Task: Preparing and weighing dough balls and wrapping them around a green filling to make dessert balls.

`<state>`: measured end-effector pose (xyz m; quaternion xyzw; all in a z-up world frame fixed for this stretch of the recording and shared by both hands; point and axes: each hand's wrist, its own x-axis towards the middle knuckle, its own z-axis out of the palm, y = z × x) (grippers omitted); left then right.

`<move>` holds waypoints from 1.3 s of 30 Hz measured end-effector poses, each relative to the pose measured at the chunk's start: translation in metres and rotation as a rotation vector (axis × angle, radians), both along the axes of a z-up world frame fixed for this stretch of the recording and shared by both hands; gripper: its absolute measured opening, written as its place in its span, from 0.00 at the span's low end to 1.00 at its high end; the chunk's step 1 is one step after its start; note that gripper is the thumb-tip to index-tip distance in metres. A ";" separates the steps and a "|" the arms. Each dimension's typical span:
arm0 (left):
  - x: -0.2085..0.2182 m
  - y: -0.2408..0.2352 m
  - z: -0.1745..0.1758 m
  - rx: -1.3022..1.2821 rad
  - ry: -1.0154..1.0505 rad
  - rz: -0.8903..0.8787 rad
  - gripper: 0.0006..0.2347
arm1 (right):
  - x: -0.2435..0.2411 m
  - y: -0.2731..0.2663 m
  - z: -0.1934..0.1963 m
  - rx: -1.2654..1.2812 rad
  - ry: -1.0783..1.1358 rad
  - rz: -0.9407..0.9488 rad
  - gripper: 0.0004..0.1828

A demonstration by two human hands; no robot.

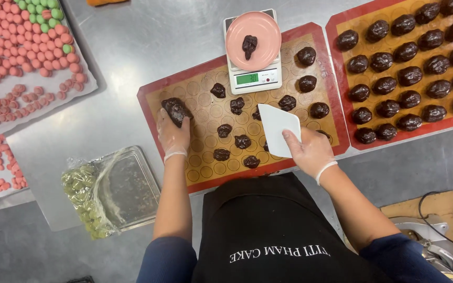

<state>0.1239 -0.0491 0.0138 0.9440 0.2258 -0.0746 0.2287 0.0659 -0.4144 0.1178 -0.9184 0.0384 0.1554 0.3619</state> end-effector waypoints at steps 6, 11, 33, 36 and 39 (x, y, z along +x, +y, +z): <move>0.026 -0.051 0.050 0.190 -0.119 -0.083 0.33 | -0.003 0.002 0.016 0.068 -0.005 -0.051 0.26; 0.098 -0.111 0.044 -0.003 -0.328 -0.486 0.23 | -0.017 -0.010 0.000 -0.014 0.021 -0.066 0.26; 0.152 -0.106 0.044 -1.080 -0.343 -0.423 0.17 | -0.026 -0.016 0.001 0.009 0.017 -0.085 0.23; 0.070 -0.074 0.106 -1.536 -0.214 0.017 0.21 | -0.020 0.000 -0.011 0.030 0.016 0.016 0.24; -0.013 -0.017 0.040 -1.874 -0.247 0.348 0.22 | 0.009 0.035 -0.004 0.080 -0.006 0.159 0.25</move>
